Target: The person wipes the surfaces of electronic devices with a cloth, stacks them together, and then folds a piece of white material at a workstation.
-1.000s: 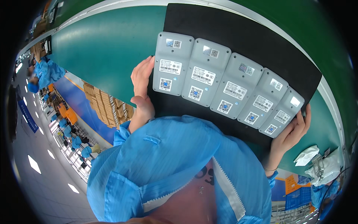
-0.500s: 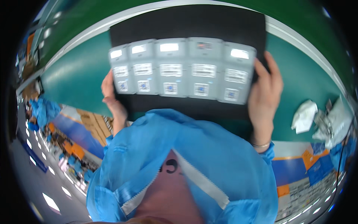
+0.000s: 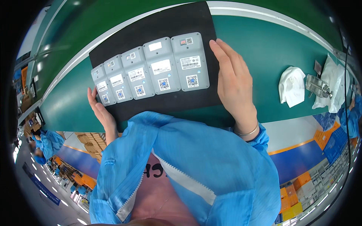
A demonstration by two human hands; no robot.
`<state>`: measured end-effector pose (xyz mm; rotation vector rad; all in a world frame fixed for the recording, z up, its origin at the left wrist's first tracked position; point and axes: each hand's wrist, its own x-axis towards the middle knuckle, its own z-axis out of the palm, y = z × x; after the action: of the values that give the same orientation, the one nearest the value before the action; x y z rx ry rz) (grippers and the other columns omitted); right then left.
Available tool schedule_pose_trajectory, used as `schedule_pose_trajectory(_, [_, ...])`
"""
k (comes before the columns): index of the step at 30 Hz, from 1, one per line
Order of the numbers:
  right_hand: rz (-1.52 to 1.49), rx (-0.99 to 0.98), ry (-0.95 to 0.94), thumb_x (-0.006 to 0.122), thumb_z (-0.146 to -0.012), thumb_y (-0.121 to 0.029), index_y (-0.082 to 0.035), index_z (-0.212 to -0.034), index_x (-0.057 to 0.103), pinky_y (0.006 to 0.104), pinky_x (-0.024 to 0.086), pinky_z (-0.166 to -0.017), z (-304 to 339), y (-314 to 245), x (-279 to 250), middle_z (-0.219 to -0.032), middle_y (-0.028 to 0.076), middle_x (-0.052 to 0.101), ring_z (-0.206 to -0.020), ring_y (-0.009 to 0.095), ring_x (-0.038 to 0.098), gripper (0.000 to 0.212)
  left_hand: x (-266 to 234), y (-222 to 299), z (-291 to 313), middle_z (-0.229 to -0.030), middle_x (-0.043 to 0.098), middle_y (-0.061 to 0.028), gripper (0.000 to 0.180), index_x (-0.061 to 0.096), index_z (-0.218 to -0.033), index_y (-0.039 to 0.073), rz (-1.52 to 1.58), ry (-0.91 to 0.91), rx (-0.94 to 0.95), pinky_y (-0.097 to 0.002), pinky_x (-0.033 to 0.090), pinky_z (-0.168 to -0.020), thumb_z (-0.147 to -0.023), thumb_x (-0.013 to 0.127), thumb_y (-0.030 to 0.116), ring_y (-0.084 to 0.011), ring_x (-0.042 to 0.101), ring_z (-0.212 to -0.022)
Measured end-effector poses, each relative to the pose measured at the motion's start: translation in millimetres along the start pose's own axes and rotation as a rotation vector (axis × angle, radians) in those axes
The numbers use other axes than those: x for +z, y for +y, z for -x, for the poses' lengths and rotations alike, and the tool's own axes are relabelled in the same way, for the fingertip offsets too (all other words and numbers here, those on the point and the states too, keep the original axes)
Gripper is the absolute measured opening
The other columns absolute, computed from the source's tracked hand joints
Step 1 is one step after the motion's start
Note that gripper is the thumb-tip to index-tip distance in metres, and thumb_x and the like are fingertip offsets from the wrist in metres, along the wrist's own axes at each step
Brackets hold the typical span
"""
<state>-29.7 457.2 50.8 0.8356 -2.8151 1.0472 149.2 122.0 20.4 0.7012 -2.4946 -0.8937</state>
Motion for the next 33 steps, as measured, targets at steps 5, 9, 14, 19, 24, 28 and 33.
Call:
schedule_pose_trajectory(5, [-0.132,-0.254,-0.123,0.073,-0.079,-0.019,-0.011,-0.136,0.051,0.0496,0.038,-0.103,2.0,-20.4,6.9,-0.147,0.017,0.038,-0.131,0.042,0.040,0.062,-2.4,1.7,-2.6,-0.152,0.031,-0.0209,0.077,0.037,-0.146,0.007,-0.291,-0.185,0.285,-0.0456,0.020,-0.111,-0.086,0.061,0.049,-0.0356,0.035,-0.134])
schedule_pose_trajectory(9, [0.094,-0.294,-0.179,0.079,-0.073,-0.029,-0.014,-0.139,0.049,0.0529,0.035,-0.105,6.5,-10.5,19.1,-0.152,0.016,0.032,-0.137,0.046,0.029,0.075,0.3,12.5,-4.7,-0.153,0.029,-0.0204,0.081,0.042,-0.144,0.013,-0.307,-0.202,0.291,-0.0463,0.020,-0.110,-0.076,0.072,0.044,-0.0353,0.034,-0.134])
schedule_pose_trajectory(14, [0.059,-0.279,-0.175,0.076,-0.077,-0.026,-0.011,-0.142,0.045,0.0496,0.032,-0.109,-0.2,-2.3,19.9,-0.152,0.013,0.034,-0.139,0.044,0.027,0.074,3.3,9.1,-11.6,-0.151,0.031,-0.0197,0.070,0.044,-0.144,0.019,-0.284,-0.262,0.352,-0.0456,0.017,-0.112,-0.081,0.071,0.030,-0.0353,0.032,-0.135])
schedule_pose_trajectory(19, [-0.363,-0.162,-0.147,0.069,-0.084,-0.012,-0.008,-0.143,0.043,0.0453,0.024,-0.115,-4.8,1.0,22.3,-0.154,0.014,0.031,-0.144,0.039,0.021,0.065,3.3,3.2,-20.2,-0.151,0.033,-0.0162,0.070,0.042,-0.145,0.016,0.113,-0.294,0.208,-0.0487,0.011,-0.116,-0.082,0.069,0.030,-0.0335,0.027,-0.140])
schedule_pose_trajectory(24, [-0.112,-0.345,-0.105,0.069,-0.085,-0.013,-0.009,-0.142,0.044,0.0499,0.022,-0.114,-10.1,-31.4,54.0,-0.155,0.016,0.027,-0.143,0.045,0.019,0.062,32.7,32.5,-9.6,-0.149,0.028,-0.0232,0.074,0.046,-0.143,0.018,-0.106,-0.164,0.448,-0.0585,0.010,-0.114,-0.077,0.076,0.036,-0.0432,0.026,-0.138])
schedule_pose_trajectory(28, [0.004,-0.313,-0.185,0.078,-0.074,-0.018,-0.010,-0.143,0.042,0.0518,0.023,-0.114,-10.1,-29.3,61.1,-0.155,0.016,0.026,-0.142,0.044,0.022,0.078,69.0,34.7,-9.5,-0.149,0.024,-0.0303,0.079,0.043,-0.144,0.018,0.007,-0.172,0.470,-0.0619,0.023,-0.110,-0.076,0.076,0.039,-0.0480,0.025,-0.138])
schedule_pose_trajectory(33, [-0.167,-0.191,-0.128,0.074,-0.071,-0.002,-0.010,-0.146,0.041,0.0455,0.025,-0.115,-7.5,-13.4,53.5,-0.156,0.016,0.025,-0.143,0.036,0.026,0.082,70.6,49.1,-12.6,-0.152,0.009,-0.0348,0.095,0.031,-0.150,0.018,0.185,-0.265,0.492,-0.0566,0.019,-0.115,-0.071,0.082,0.025,-0.0479,0.015,-0.143])
